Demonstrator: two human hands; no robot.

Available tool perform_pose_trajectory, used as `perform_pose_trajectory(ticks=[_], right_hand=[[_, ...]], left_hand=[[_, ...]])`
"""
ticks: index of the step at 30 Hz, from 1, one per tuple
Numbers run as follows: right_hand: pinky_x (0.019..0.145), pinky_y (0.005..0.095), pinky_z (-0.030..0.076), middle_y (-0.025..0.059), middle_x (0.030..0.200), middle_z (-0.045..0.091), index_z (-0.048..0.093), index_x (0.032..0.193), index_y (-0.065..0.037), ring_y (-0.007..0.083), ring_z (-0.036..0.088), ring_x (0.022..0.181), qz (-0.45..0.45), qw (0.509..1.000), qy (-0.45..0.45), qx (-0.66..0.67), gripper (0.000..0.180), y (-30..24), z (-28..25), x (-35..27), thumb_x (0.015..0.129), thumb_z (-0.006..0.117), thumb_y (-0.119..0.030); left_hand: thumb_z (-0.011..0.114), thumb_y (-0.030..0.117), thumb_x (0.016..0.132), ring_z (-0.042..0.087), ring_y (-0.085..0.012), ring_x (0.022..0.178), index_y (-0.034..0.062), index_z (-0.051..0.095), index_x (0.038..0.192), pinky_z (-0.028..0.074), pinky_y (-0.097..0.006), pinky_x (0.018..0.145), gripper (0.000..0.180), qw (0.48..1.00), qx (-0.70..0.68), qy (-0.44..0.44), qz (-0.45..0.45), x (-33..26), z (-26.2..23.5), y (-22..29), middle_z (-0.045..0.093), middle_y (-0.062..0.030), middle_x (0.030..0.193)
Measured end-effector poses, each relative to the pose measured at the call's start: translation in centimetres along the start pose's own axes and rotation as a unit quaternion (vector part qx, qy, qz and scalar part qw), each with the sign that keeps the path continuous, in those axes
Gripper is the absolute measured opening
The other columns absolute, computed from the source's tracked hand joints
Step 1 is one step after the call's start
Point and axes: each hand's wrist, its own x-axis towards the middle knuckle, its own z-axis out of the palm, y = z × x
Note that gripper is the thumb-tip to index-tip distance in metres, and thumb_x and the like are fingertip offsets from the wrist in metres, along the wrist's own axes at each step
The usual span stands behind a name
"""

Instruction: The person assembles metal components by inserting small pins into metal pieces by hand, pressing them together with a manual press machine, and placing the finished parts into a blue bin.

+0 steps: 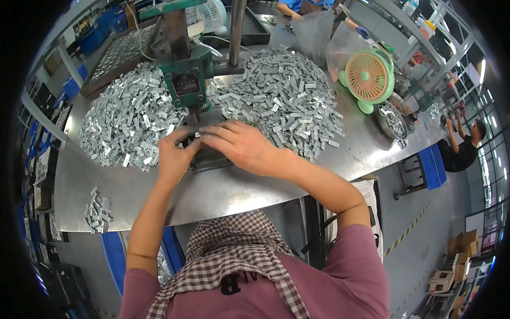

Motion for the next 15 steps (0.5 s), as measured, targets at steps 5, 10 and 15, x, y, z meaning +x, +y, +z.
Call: perform_pose_trajectory(ticks=[5, 10, 15], right_hand=[[0.09, 0.0364, 0.041, 0.0103, 0.119, 0.05, 0.049, 0.111, -0.004, 0.0277, 0.048, 0.106, 0.005, 0.997, -0.059, -0.049, 0.044, 1.3, 1.5, -0.6, 0.067, 0.057, -0.002], [0.091, 0.0367, 0.04, 0.0115, 0.116, 0.052, 0.05, 0.108, -0.004, 0.03, 0.049, 0.106, 0.081, 0.994, 0.033, 0.063, 0.037, 1.6, -1.1, -0.1, 0.072, 0.06, -0.005], [0.097, 0.0392, 0.033, 0.0223, 0.122, 0.045, 0.036, 0.122, 0.009, 0.0302, 0.044, 0.115, 0.097, 0.857, 0.396, 0.316, 0.06, 2.2, -8.9, 5.3, 0.076, 0.065, -0.018]], left_hand=[[0.07, 0.013, 0.068, 0.06, -0.0241, 0.068, -0.0002, 0.065, 0.086, 0.046, -0.031, 0.063, 0.023, 0.997, 0.07, -0.014, 0.034, 0.6, 0.6, -2.6, 0.063, -0.0135, 0.081], [0.069, 0.018, 0.068, 0.061, -0.0285, 0.069, 0.0012, 0.066, 0.085, 0.047, -0.033, 0.063, 0.024, 0.997, 0.074, 0.003, -0.016, 1.1, 0.4, -2.9, 0.063, -0.0169, 0.082], [0.072, 0.017, 0.067, 0.059, -0.0198, 0.059, -0.0037, 0.065, 0.082, 0.046, -0.029, 0.058, 0.027, 0.998, 0.051, 0.02, -0.009, 1.7, 0.9, -3.6, 0.064, -0.0147, 0.073]])
